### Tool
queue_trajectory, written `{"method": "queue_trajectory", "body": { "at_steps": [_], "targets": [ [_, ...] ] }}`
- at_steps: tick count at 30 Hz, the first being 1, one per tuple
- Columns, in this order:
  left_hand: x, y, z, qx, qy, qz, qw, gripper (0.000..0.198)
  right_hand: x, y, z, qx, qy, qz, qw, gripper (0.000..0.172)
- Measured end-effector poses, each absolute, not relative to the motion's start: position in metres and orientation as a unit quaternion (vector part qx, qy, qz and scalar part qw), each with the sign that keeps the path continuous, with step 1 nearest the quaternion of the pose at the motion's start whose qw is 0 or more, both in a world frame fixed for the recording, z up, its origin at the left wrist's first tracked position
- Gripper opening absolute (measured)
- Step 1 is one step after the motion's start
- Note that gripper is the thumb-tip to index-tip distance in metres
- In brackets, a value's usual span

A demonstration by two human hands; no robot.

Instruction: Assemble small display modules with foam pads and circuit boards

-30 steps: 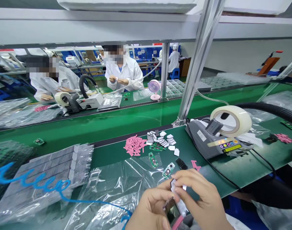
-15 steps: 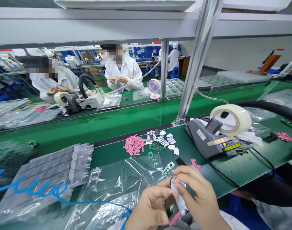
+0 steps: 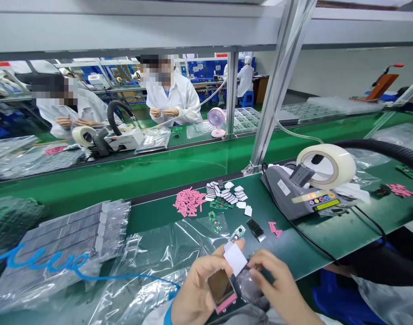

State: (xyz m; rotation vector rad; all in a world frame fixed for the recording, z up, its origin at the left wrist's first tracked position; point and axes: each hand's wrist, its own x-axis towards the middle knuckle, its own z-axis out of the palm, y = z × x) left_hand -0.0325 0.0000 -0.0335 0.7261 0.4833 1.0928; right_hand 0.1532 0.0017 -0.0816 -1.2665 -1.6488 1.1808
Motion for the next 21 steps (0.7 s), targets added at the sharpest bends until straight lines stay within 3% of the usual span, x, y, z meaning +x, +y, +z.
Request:
{"method": "queue_trajectory", "body": {
  "at_steps": [4, 7, 10, 13, 15, 17, 19, 21],
  "targets": [
    [-0.029, 0.004, -0.034, 0.390, 0.189, 0.457, 0.777, 0.035, 0.143, 0.004, -0.035, -0.363, -0.495, 0.683, 0.395, 0.042],
    [-0.032, 0.007, -0.032, 0.387, 0.197, 0.407, 0.803, 0.038, 0.132, 0.007, -0.016, -0.202, -0.312, 0.840, 0.396, 0.033],
    [-0.035, 0.008, -0.030, 0.400, 0.204, 0.393, 0.803, 0.041, 0.128, 0.008, -0.019, -0.156, -0.245, 0.874, 0.390, 0.023],
    [-0.036, 0.009, -0.031, 0.412, 0.185, 0.413, 0.791, 0.039, 0.132, 0.008, -0.027, -0.171, -0.227, 0.880, 0.381, 0.027],
    [-0.035, 0.008, -0.032, 0.408, 0.195, 0.449, 0.771, 0.038, 0.138, 0.009, -0.028, -0.217, -0.265, 0.850, 0.400, 0.029],
    [-0.033, 0.006, -0.032, 0.398, 0.234, 0.493, 0.737, 0.037, 0.144, 0.010, -0.023, -0.283, -0.385, 0.742, 0.469, 0.025],
    [-0.030, 0.003, -0.031, 0.393, 0.283, 0.518, 0.705, 0.037, 0.148, 0.010, -0.013, -0.330, -0.571, 0.534, 0.530, 0.015],
    [-0.027, 0.000, -0.029, 0.384, 0.321, 0.526, 0.688, 0.036, 0.149, 0.010, -0.001, -0.337, -0.731, 0.283, 0.522, 0.013]
  ]
}}
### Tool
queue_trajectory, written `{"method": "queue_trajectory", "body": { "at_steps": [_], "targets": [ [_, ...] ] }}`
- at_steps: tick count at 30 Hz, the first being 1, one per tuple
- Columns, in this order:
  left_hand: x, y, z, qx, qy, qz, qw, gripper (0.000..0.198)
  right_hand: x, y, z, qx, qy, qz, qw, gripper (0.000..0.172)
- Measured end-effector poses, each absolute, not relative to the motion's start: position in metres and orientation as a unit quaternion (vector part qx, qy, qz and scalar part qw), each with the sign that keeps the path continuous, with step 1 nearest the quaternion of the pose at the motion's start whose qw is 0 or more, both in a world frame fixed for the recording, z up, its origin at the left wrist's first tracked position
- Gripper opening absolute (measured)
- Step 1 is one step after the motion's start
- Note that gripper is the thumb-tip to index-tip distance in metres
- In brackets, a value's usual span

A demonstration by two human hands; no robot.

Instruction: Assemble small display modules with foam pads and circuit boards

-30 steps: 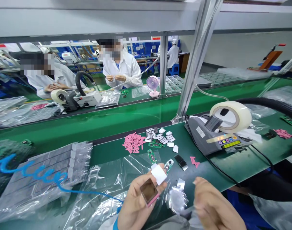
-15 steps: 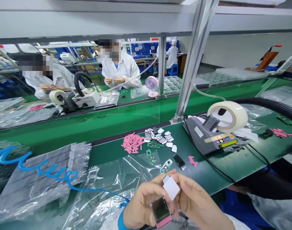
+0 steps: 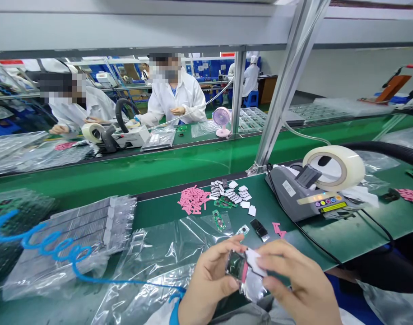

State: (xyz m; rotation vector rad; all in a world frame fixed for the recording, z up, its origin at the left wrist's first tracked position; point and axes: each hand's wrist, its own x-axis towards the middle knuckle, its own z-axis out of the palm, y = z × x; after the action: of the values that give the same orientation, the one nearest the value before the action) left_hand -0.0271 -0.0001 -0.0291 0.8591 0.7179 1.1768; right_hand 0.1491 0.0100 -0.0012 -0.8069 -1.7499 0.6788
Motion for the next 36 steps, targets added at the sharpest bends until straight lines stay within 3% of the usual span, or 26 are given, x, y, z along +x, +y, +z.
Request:
{"method": "queue_trajectory", "body": {
  "at_steps": [3, 7, 17, 28, 36],
  "targets": [
    [-0.023, -0.003, -0.025, 0.359, 0.346, 0.535, 0.682, 0.034, 0.145, 0.008, 0.013, -0.326, -0.824, 0.031, 0.462, 0.010],
    [-0.021, -0.004, -0.023, 0.344, 0.357, 0.563, 0.661, 0.034, 0.140, 0.003, 0.016, -0.342, -0.830, -0.060, 0.436, 0.011],
    [-0.020, -0.009, -0.024, 0.326, 0.381, 0.569, 0.652, 0.035, 0.133, 0.004, 0.015, -0.335, -0.832, -0.057, 0.439, 0.011],
    [-0.022, -0.016, -0.010, 0.290, 0.448, 0.567, 0.627, 0.040, 0.126, 0.002, -0.002, -0.322, -0.854, 0.054, 0.405, 0.018],
    [-0.018, -0.010, -0.034, 0.360, 0.427, 0.566, 0.607, 0.038, 0.129, 0.007, -0.013, -0.311, -0.820, 0.076, 0.475, 0.023]
  ]
}}
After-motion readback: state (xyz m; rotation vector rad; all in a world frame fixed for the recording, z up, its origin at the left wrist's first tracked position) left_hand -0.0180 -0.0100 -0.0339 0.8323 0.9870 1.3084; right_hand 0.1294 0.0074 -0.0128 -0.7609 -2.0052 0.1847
